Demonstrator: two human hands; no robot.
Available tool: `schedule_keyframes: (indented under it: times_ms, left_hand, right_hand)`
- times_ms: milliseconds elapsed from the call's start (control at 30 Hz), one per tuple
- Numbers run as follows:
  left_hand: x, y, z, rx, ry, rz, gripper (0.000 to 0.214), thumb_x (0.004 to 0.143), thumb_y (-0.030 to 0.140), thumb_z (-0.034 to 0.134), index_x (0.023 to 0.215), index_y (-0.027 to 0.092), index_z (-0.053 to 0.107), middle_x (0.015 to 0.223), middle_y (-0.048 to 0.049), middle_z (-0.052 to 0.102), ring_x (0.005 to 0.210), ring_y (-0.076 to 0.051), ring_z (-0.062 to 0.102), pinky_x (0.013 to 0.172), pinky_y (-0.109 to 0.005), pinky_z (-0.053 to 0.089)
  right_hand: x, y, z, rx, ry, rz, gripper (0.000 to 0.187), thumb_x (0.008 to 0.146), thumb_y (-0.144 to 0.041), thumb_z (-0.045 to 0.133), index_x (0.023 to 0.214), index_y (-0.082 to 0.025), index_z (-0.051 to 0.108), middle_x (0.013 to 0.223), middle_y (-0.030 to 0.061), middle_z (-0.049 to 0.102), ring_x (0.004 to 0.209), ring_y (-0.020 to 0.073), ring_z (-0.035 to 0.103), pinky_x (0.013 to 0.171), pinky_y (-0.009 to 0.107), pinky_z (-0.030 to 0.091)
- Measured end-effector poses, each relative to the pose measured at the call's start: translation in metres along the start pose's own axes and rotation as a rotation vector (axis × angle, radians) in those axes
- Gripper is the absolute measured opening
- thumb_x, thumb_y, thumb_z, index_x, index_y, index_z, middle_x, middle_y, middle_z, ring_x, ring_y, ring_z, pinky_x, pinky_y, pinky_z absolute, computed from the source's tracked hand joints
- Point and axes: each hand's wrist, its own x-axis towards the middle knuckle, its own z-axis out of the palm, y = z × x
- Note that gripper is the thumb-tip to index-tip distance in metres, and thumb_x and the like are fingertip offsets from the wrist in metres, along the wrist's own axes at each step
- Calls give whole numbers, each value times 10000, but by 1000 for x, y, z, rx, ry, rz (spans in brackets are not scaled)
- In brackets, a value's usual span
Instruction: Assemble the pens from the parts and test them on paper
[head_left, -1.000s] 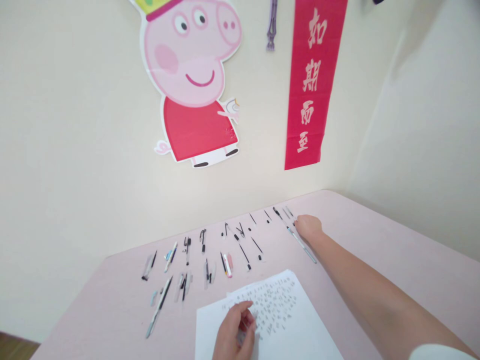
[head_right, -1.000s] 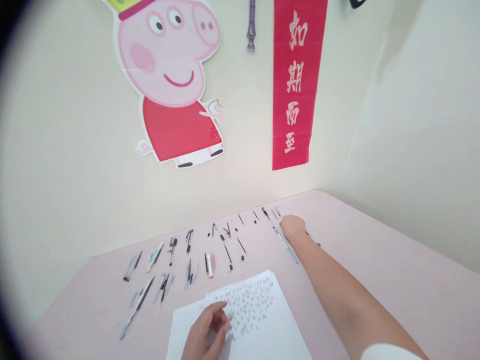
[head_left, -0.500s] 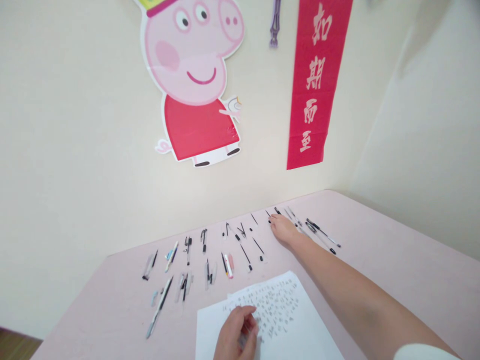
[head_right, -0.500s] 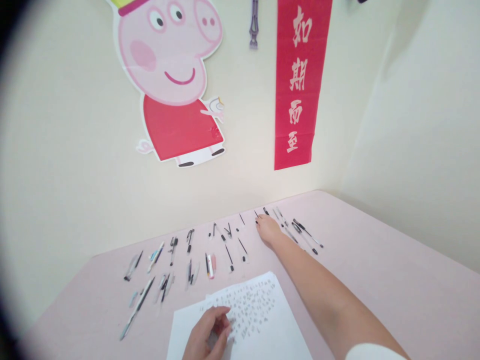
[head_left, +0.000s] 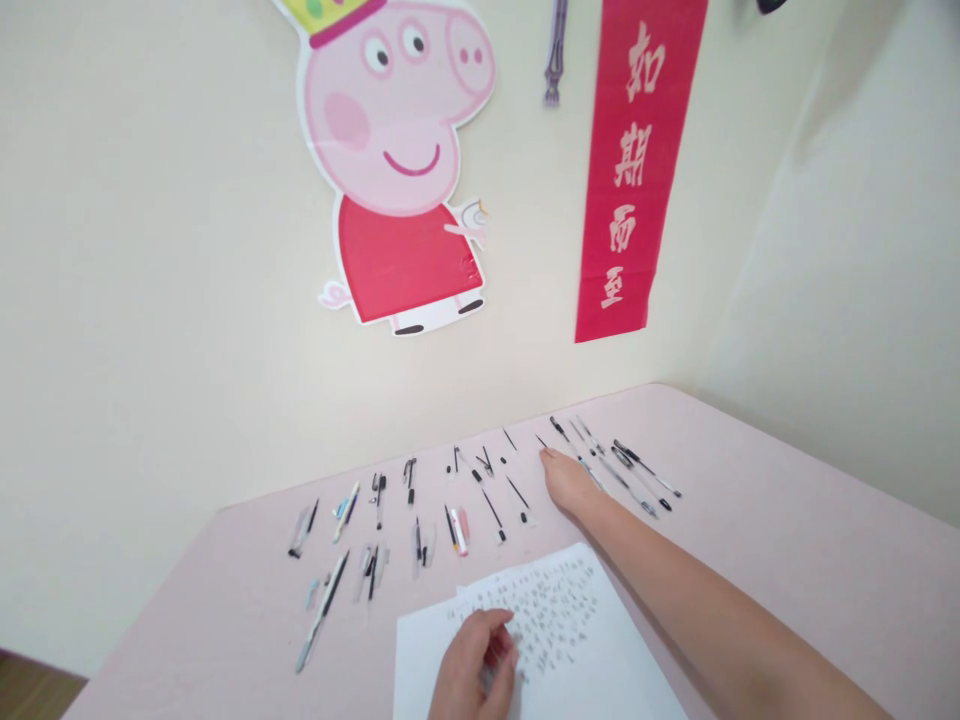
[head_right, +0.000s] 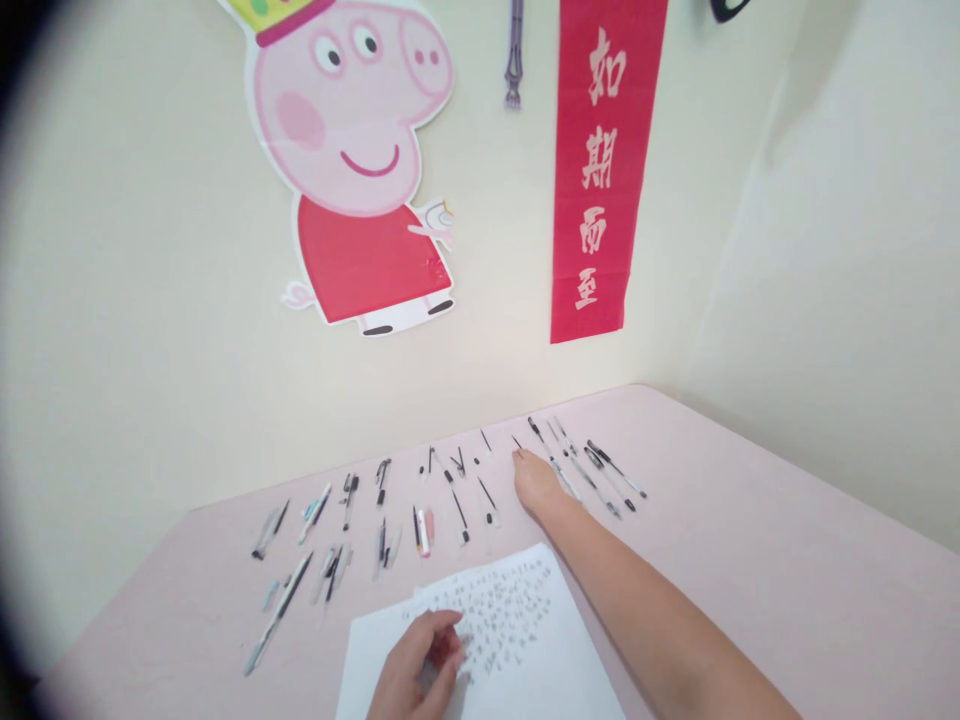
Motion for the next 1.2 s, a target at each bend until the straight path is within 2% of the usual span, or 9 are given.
schedule_keyframes:
  times_ms: [167,233,333,500,600,800,1067,1200]
  left_hand:
    - [2,3,-5,2,-55,-13,208,779,225,517,972,200,591,760,-47,621,673,-167,578,654,-279,465]
    - [3,5,-7,7,-145,-12,216,788,205,504,988,199,586,782,-52,625,687,-166,585,658,-276,471]
    - [3,7,-8,24,-97,-17,221,785,180,493,986,196,583,789,-52,621,695,-166,582,671,-281,470]
    - [3,10,-7,46,-106,-35,222,776,172,497,979,194,583,778,-46,621,678,-162,577,665,-283,473]
    - [4,12,-10,58,-172,-44,236,770,173,509,994,190,581,796,-52,631,694,-166,589,672,-285,482]
    - [5,13,-11,52,-173,-62,229,780,197,512,996,192,587,812,-55,635,714,-169,593,685,-287,487]
    - [5,13,-11,23,-155,-96,214,771,238,531,967,190,604,793,-53,636,699,-168,589,681,-289,483]
    - [7,15,-11,-45,-121,-158,221,745,288,572,938,191,620,765,-51,638,685,-174,585,666,-292,476]
  right_hand:
    - [-34,-9,-7,-17,27,37,423,840,-65,352,1227,-77,522,1248,177,536,1125,213,516,951,296,348]
    - [-43,-13,-8,-23,43,52,383,848,-97,373,1187,-89,552,1210,171,562,1085,219,537,925,304,362]
    - [-51,-17,-10,-30,68,73,321,844,-117,402,1096,-100,600,1147,161,594,1039,218,552,887,294,371]
    - [-56,-21,-12,-52,78,118,210,841,-176,447,920,-118,632,990,138,629,914,209,578,796,285,376]
    - [-57,-22,-15,-72,90,128,190,839,-202,464,905,-123,623,963,127,627,899,206,572,778,282,369]
    - [-58,-25,-18,-93,121,148,180,833,-224,481,894,-123,617,926,111,630,877,205,569,737,276,373]
    - [-57,-20,-18,11,143,208,179,830,-238,465,818,-133,610,870,106,635,808,190,578,713,269,362]
    - [-58,-19,-24,105,197,146,140,806,-205,476,762,-144,594,837,81,629,804,177,564,722,256,367]
